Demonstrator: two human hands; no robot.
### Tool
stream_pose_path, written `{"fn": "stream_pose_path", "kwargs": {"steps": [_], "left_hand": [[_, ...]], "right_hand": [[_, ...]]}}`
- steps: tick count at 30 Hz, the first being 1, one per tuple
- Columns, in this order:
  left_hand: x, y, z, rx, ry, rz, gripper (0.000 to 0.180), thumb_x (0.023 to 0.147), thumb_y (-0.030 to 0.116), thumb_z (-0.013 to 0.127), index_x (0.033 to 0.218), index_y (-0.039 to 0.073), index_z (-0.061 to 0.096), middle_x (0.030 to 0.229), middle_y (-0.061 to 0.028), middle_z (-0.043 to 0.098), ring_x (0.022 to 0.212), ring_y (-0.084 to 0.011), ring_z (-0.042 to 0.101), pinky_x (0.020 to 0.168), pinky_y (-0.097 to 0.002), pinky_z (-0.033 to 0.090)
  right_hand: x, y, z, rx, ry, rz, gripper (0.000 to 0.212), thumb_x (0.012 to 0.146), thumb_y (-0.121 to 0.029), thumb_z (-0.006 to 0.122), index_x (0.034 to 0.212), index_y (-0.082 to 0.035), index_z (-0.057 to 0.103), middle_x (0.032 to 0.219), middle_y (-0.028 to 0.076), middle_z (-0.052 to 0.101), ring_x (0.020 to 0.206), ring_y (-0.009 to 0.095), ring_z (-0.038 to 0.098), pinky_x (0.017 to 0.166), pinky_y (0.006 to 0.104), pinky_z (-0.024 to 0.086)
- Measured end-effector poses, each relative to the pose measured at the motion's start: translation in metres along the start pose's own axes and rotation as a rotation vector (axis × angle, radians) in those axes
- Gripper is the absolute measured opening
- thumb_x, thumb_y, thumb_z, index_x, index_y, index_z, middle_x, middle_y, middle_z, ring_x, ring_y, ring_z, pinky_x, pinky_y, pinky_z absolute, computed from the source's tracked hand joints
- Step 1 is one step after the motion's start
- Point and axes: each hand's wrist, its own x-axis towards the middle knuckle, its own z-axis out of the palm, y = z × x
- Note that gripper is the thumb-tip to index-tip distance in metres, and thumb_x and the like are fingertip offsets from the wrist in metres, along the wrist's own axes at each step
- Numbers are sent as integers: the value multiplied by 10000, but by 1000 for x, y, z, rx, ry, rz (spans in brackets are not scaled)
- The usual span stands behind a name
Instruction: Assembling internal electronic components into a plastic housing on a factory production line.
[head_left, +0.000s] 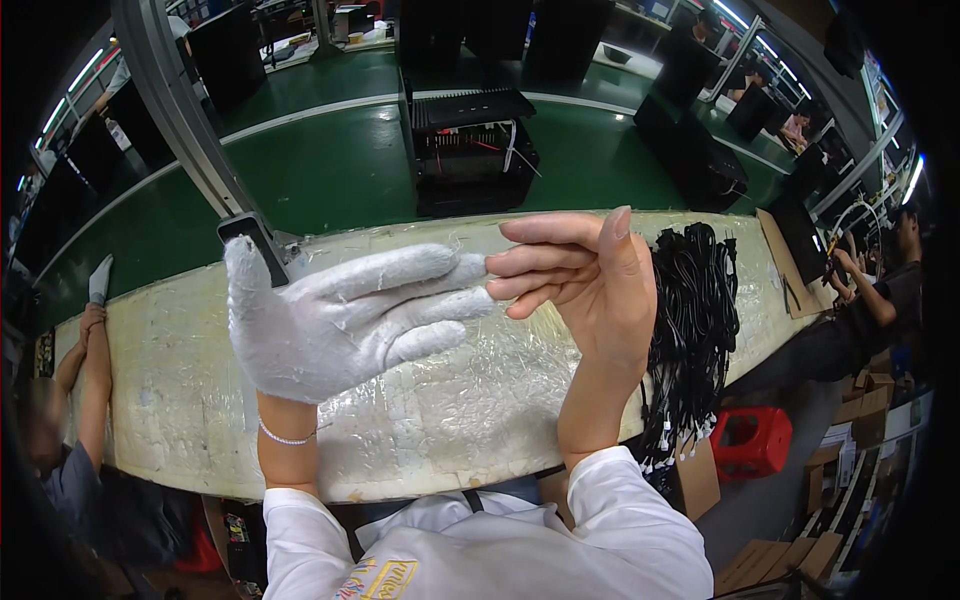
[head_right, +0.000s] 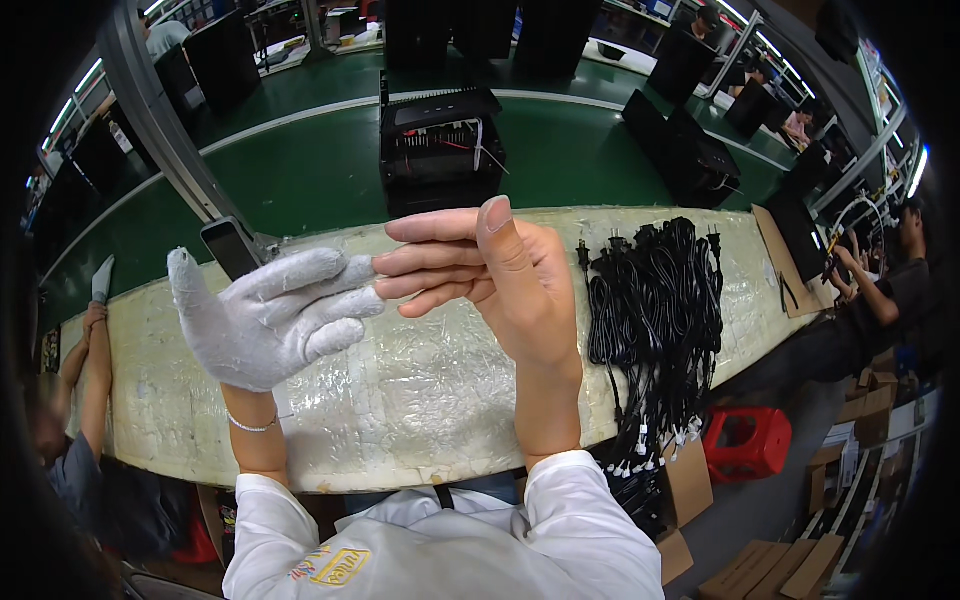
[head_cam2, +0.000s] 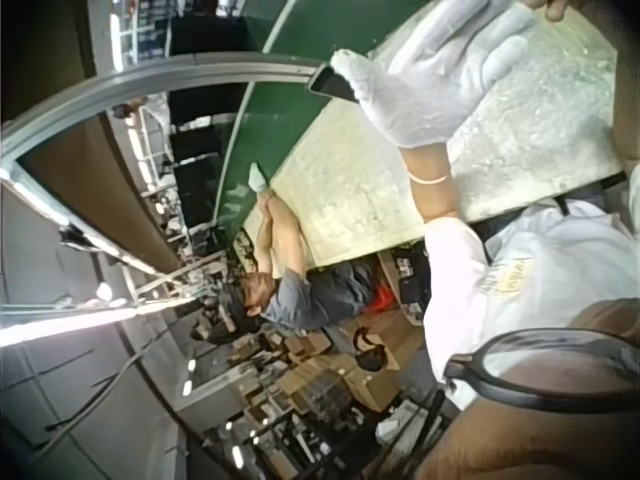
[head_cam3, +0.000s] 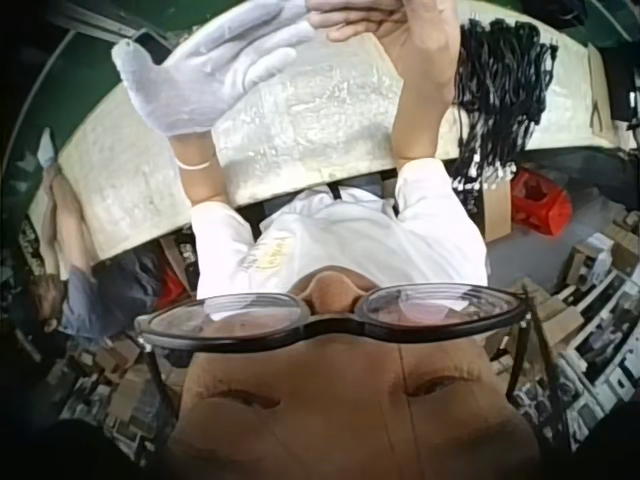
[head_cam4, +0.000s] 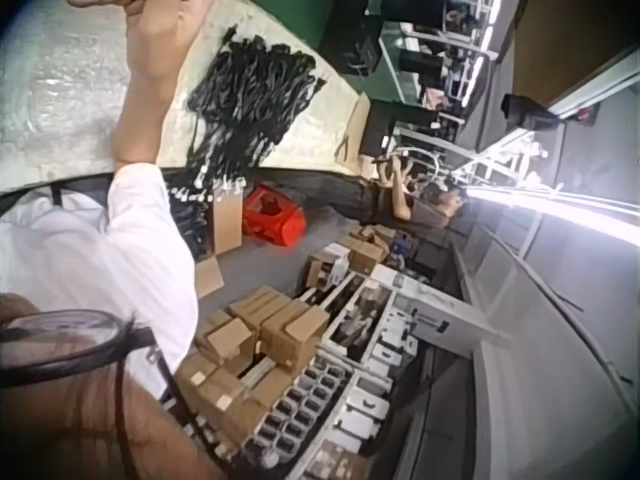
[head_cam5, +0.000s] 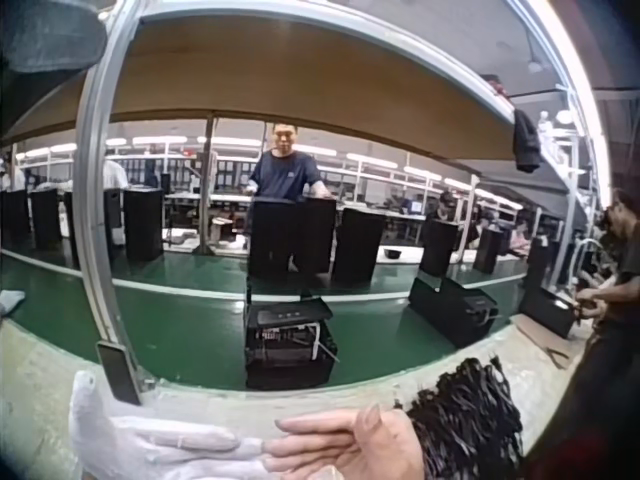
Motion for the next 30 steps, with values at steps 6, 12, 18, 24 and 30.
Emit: {"fn": "stream_pose_path", "kwargs": {"steps": [6,12,18,24,30], "left_hand": [[-1,-3,-2,-21,-5,-20,1245,812,831,340,1415,-221,55,1465,-452,58,1407,-550,47,1154,-569,123],[1,-2,-10,-63,1,-36,1221,827,818,334,1422,-210,47,1469,-450,34,1396,-571,18,1148,-593,107],[-3,3,3,-115,107,-52,1208,830,804,360,1445,-169,-6,1484,-430,0,1392,-577,-3,1112,-667,90],[2,3,-2,-68,109,-53,1185,840,789,365,1449,-161,3,1491,-418,4,1396,-570,-4,1066,-729,122],[7,7,-2,107,8,-145,1025,878,771,261,1525,24,-11,1537,-332,-70,1423,-516,-56,1032,-775,95]], "right_hand": [[-2,2,-2,9,-15,0,798,1025,-518,215,1106,201,553,893,317,666,782,340,716,631,341,622],[-2,7,-7,7,-12,-3,775,1036,-487,201,1076,195,565,861,306,670,736,327,717,603,335,618],[2,7,-1,32,-25,-46,754,1042,-467,204,1047,183,585,823,292,674,696,311,716,576,325,613],[4,13,-5,12,11,-61,667,1049,-420,270,1034,154,610,817,265,684,666,288,713,558,303,601],[3,16,-1,-91,101,-77,568,1042,-377,368,1050,131,621,852,249,691,714,269,716,606,299,595]]}}
